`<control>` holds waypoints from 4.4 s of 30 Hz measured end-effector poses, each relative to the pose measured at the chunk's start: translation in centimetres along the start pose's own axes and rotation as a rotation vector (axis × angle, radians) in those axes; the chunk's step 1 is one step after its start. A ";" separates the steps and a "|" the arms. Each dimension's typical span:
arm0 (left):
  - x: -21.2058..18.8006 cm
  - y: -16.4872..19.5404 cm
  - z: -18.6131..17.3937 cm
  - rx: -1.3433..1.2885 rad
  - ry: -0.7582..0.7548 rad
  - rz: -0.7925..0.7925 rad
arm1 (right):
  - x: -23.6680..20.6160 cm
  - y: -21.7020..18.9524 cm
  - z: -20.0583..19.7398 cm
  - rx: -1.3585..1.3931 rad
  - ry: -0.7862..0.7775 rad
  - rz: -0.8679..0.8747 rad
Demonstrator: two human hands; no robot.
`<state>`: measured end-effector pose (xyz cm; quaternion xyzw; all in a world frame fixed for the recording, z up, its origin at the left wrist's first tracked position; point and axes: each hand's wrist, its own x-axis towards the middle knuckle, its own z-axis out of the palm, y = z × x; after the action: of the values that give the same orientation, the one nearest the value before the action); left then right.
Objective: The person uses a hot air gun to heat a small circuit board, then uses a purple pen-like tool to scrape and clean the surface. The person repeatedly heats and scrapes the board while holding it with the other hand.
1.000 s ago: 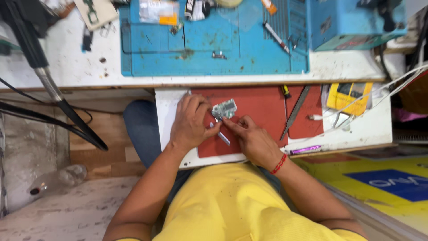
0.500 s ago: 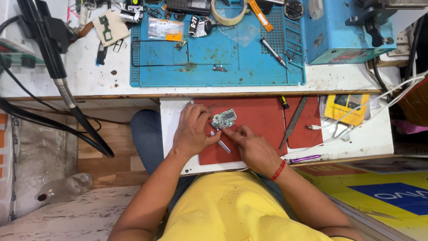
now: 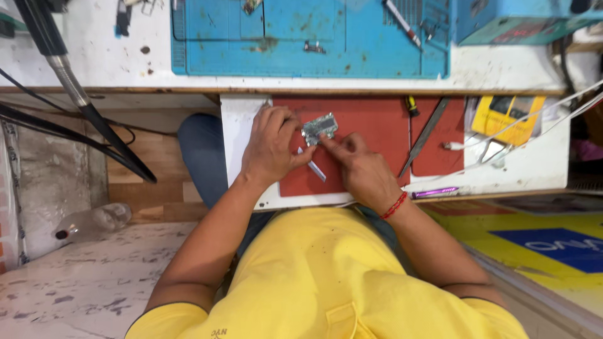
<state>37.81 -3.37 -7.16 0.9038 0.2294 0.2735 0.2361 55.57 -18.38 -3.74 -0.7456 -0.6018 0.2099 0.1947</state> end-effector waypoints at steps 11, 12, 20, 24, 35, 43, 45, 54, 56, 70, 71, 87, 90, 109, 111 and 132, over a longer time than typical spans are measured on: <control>0.3 0.2 -0.4 -0.022 0.061 0.025 | 0.3 -0.4 -0.3 -0.019 0.064 0.010; 0.3 0.3 -0.4 -0.050 0.066 0.022 | 0.3 -0.5 -0.3 -0.037 0.101 0.057; -0.1 0.0 -0.3 -0.058 0.035 0.038 | -0.3 -0.5 -0.1 -0.037 0.141 0.017; -0.2 -0.2 0.1 0.028 0.034 0.079 | -0.3 -0.3 -0.5 0.014 0.045 -0.083; -0.6 -0.3 0.5 -0.011 0.013 0.050 | -1.3 1.0 -2.2 0.043 -0.027 0.033; -0.7 -0.4 0.5 0.017 0.003 0.050 | -1.4 1.1 -2.4 0.106 -0.140 -0.047; -0.7 -0.4 0.5 0.015 0.011 0.052 | -1.2 1.1 -2.2 0.044 -0.021 0.028; -0.4 -0.1 0.2 0.015 0.015 0.020 | -0.4 0.1 -1.6 -0.016 0.058 0.010; -0.5 -0.2 0.2 0.017 0.038 0.036 | -0.3 -0.1 -1.5 0.000 0.000 0.000; 0.5 0.6 -0.9 0.015 -0.041 -0.106 | 0.2 -0.9 -1.0 -0.084 0.077 -0.037; 0.4 0.5 -0.8 0.017 -0.067 -0.121 | 0.2 -0.8 -0.8 -0.058 0.027 -0.060; 0.6 1.4 -1.6 0.041 -0.117 -0.181 | 0.5 -1.3 -0.9 0.055 -0.024 0.029; 0.1 2.1 -2.2 0.037 -0.085 -0.149 | -0.2 -0.5 0.2 0.069 0.043 0.063; 1.7 1.4 -2.3 0.042 -0.075 -0.149 | 1.5 -0.9 -0.7 -0.016 -0.097 0.053; 1.7 1.4 -2.2 0.039 -0.096 -0.154 | 1.2 -0.8 -0.7 0.010 -0.013 0.001; 0.9 0.6 -1.0 0.024 -0.034 -0.111 | 1.0 -0.6 -0.3 -0.008 -0.073 0.055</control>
<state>38.07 -3.03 -5.75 0.8969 0.2784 0.2419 0.2439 55.44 -17.33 -3.31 -0.7546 -0.5884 0.2398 0.1638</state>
